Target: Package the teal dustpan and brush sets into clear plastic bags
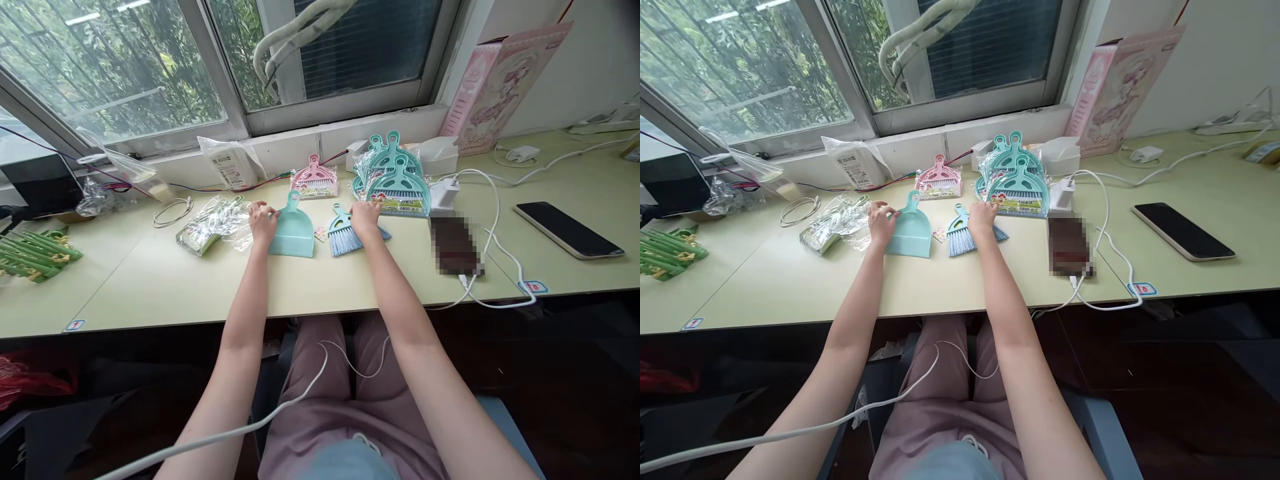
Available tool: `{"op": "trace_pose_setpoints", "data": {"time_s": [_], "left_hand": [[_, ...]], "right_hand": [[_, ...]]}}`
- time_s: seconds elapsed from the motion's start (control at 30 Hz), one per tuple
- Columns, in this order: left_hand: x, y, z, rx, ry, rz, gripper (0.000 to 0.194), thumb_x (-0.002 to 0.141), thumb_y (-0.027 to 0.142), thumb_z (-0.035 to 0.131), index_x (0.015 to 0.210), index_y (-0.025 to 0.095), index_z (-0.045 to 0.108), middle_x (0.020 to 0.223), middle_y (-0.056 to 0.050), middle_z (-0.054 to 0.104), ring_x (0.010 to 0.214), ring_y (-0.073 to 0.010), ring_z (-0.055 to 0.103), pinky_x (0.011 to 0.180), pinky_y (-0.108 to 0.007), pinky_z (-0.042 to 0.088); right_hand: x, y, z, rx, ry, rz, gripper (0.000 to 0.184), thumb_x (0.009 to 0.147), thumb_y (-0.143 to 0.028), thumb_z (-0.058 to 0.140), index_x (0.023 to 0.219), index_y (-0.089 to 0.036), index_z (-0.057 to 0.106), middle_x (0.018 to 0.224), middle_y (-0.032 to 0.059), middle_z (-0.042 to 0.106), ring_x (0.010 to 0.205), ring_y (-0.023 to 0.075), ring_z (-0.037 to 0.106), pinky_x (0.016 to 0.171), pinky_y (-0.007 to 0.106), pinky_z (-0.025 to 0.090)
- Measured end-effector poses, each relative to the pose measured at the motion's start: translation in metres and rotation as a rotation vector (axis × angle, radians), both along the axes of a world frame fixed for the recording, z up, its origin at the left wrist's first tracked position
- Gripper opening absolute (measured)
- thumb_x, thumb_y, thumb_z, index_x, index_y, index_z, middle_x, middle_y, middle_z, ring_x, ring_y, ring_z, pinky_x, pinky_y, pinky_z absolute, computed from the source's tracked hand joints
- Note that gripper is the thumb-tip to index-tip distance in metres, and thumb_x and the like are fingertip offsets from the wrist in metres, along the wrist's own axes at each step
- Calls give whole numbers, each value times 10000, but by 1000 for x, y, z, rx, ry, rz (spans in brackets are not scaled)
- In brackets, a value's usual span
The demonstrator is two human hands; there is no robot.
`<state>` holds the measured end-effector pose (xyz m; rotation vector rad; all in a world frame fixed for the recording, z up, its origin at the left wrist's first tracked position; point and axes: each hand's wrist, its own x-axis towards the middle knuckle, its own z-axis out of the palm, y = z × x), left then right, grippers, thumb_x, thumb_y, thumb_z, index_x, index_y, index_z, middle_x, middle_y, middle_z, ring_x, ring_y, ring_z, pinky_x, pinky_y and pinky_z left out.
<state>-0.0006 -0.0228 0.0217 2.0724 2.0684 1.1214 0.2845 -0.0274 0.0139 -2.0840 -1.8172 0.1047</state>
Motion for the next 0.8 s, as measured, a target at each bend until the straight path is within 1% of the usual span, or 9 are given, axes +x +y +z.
{"op": "trace_pose_setpoints", "data": {"time_s": [0.1,0.2,0.27,0.33,0.43,0.53,0.63,0.73,0.8], "left_hand": [[2,0,9,108,-265,84,227,970,399,471,982,210,595,1126,-109,604,1108,-259,575,1008,-375,418],[3,2,15,199,-524,159,306,1014,444,361,1142,204,501,1060,-90,620,1078,-238,590,976,-363,429],[4,4,17,216,-665,190,323,1031,399,298,1241,202,444,1141,-103,606,1139,-229,569,990,-365,431],[3,6,16,209,-764,235,364,1037,354,240,1324,205,408,1261,-117,568,1216,-216,536,1024,-364,429],[0,8,16,182,-836,305,444,1037,318,173,1420,219,375,1416,-121,485,1304,-196,497,1070,-356,418],[-7,9,17,204,-841,335,494,1032,287,155,1484,235,348,1502,-116,421,1389,-191,430,1118,-360,380],[-8,10,17,216,-808,247,495,1029,344,234,1478,207,390,1454,-125,491,1407,-207,412,1125,-366,380],[6,9,16,138,-784,33,477,1008,435,324,1365,191,525,1297,-111,623,1274,-217,544,1038,-348,468],[23,6,14,61,-773,-143,457,985,483,379,1236,184,616,1194,-94,679,1168,-223,617,956,-335,520]], "right_hand": [[-1,-2,2,-7,8,81,244,865,-92,588,1050,-135,742,1172,175,689,1153,316,579,1018,466,351],[-3,-4,4,4,33,197,184,858,-153,663,1018,-168,752,1149,142,709,1162,311,581,1031,479,368],[-5,-3,4,40,93,262,174,851,-159,678,1006,-180,753,1131,121,720,1142,290,601,1032,471,390],[-7,-2,5,74,224,329,187,824,-135,690,990,-189,755,1102,91,733,1070,246,641,1000,421,439],[-11,-2,9,112,518,444,214,758,-99,702,935,-200,768,1012,42,754,937,182,678,930,339,498],[-14,-5,16,153,843,595,183,718,-140,714,876,-200,783,1016,36,754,941,180,685,902,320,524],[-17,-9,22,164,1099,684,179,680,-250,770,854,-209,786,1035,45,753,968,203,686,872,330,548],[-21,-9,22,237,1216,643,191,700,-296,773,877,-223,775,1021,37,755,932,186,686,855,328,553],[-24,-8,21,314,1201,588,172,750,-269,731,910,-215,762,1031,41,747,908,171,684,843,315,551]]}}
